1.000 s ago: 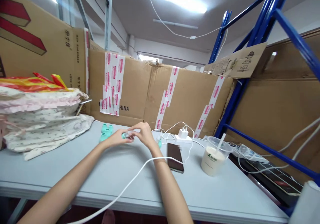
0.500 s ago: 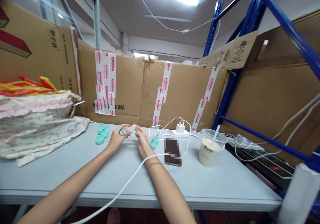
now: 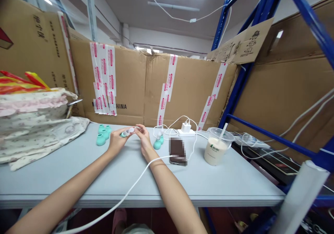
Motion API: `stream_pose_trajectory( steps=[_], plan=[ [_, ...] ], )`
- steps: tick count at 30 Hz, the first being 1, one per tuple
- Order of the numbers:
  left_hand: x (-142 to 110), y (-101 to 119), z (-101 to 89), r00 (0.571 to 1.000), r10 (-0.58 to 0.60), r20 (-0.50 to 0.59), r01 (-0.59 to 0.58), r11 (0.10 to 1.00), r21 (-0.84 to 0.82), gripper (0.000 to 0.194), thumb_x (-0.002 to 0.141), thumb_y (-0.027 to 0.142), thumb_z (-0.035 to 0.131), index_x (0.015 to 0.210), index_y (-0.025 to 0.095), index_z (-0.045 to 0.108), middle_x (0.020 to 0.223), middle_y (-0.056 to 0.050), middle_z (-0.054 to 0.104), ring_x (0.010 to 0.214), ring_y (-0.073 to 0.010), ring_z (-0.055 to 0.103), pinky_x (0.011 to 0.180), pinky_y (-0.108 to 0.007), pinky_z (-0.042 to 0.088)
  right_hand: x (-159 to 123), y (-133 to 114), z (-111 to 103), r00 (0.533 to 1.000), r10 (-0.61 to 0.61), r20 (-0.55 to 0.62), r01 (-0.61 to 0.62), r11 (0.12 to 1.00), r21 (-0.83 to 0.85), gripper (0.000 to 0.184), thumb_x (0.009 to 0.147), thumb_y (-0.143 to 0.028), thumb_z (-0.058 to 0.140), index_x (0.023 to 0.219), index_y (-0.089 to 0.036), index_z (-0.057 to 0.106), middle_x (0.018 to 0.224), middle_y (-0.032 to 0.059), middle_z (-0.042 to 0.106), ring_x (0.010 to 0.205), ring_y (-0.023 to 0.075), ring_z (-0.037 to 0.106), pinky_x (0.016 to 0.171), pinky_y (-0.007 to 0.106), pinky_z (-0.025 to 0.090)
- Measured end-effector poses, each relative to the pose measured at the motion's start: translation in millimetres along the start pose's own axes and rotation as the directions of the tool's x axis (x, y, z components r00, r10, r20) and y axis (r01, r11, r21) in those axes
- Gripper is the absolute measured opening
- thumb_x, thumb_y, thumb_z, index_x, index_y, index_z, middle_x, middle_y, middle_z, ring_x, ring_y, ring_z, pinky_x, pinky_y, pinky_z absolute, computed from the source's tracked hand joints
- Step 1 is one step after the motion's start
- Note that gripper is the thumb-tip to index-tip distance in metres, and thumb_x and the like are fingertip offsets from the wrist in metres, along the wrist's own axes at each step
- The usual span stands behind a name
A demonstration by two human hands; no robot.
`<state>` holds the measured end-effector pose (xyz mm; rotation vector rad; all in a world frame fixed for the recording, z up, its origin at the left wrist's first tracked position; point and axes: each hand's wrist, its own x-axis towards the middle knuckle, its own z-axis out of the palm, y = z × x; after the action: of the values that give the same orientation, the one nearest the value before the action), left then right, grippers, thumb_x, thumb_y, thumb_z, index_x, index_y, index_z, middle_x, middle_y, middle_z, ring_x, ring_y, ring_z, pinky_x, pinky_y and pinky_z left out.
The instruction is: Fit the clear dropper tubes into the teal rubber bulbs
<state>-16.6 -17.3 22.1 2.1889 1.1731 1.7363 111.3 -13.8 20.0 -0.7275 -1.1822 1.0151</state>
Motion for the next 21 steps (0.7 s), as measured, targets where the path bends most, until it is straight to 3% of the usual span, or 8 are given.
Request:
stream_pose_trajectory(
  steps=[2, 4, 7, 10, 16, 21],
  plan=[
    [1.6, -3.1, -0.5, 1.0, -0.02, -0.019, 0.021, 0.998, 0.059, 0.021, 0.074, 0.032, 0.058, 0.089, 0.021, 0.068, 0.09, -0.005, 0.07, 0.081, -0.0194, 0.064, 0.071, -0.028, 0.047, 1.8, -5.8, -2.0, 0.996, -0.083, -0.032, 0.079, 0.989, -0.127, 0.029, 0.07, -0.039, 0.057, 0.092, -0.022, 0.057, 0.099, 0.0042, 0.06, 0.094, 0.0169, 0.054, 0.081, 0.028, 0.04],
    [2.6, -6.9, -1.6, 0.999, -0.022, -0.031, 0.026, 0.991, 0.133, 0.02, 0.075, 0.031, 0.057, 0.088, 0.021, 0.068, 0.089, -0.005, 0.07, 0.081, -0.0198, 0.064, 0.07, -0.028, 0.047, 1.7, -12.7, -3.2, 0.98, -0.195, 0.03, 0.194, 0.926, -0.325, 0.022, 0.074, -0.038, 0.054, 0.086, -0.021, 0.059, 0.095, 0.0033, 0.061, 0.09, 0.0161, 0.054, 0.081, 0.029, 0.038],
    [2.6, -12.7, -3.6, 0.998, 0.053, 0.031, -0.059, 0.971, 0.233, 0.021, 0.077, 0.027, 0.053, 0.091, 0.022, 0.068, 0.091, -0.005, 0.069, 0.082, -0.0197, 0.063, 0.071, -0.028, 0.045, -2.4, -20.7, -2.7, 0.943, -0.289, 0.165, 0.329, 0.734, -0.595, 0.014, 0.077, -0.032, 0.053, 0.082, -0.021, 0.06, 0.089, 0.0018, 0.062, 0.086, 0.0158, 0.052, 0.083, 0.029, 0.034],
    [1.1, -16.7, -5.8, 0.987, 0.135, 0.083, -0.155, 0.933, 0.325, 0.024, 0.077, 0.021, 0.051, 0.095, 0.022, 0.067, 0.09, -0.005, 0.069, 0.084, -0.0201, 0.062, 0.073, -0.029, 0.044, -8.7, -24.1, -0.8, 0.937, -0.309, 0.165, 0.323, 0.576, -0.751, 0.013, 0.081, -0.026, 0.048, 0.084, -0.021, 0.06, 0.091, 0.0024, 0.062, 0.088, 0.0166, 0.051, 0.082, 0.029, 0.032],
    [-2.7, -20.2, -6.2, 0.97, 0.22, 0.103, -0.242, 0.891, 0.385, 0.027, 0.075, 0.015, 0.048, 0.094, 0.02, 0.066, 0.087, -0.005, 0.069, 0.082, -0.0207, 0.061, 0.074, -0.031, 0.042, -15.2, -26.0, -0.1, 0.902, -0.319, 0.289, 0.4, 0.374, -0.837, 0.016, 0.084, -0.016, 0.042, 0.091, -0.021, 0.055, 0.089, 0.0032, 0.059, 0.089, 0.0175, 0.049, 0.081, 0.029, 0.029],
    [-2.2, -21.7, -4.9, 0.965, 0.253, 0.065, -0.258, 0.889, 0.378, 0.028, 0.074, 0.014, 0.048, 0.094, 0.021, 0.066, 0.086, -0.005, 0.069, 0.079, -0.02, 0.06, 0.072, -0.031, 0.041, -15.4, -21.0, 1.2, 0.882, -0.357, 0.309, 0.439, 0.378, -0.815, 0.011, 0.084, -0.018, 0.041, 0.089, -0.019, 0.051, 0.088, 0.004, 0.056, 0.086, 0.0179, 0.048, 0.079, 0.029, 0.031]
  ],
)
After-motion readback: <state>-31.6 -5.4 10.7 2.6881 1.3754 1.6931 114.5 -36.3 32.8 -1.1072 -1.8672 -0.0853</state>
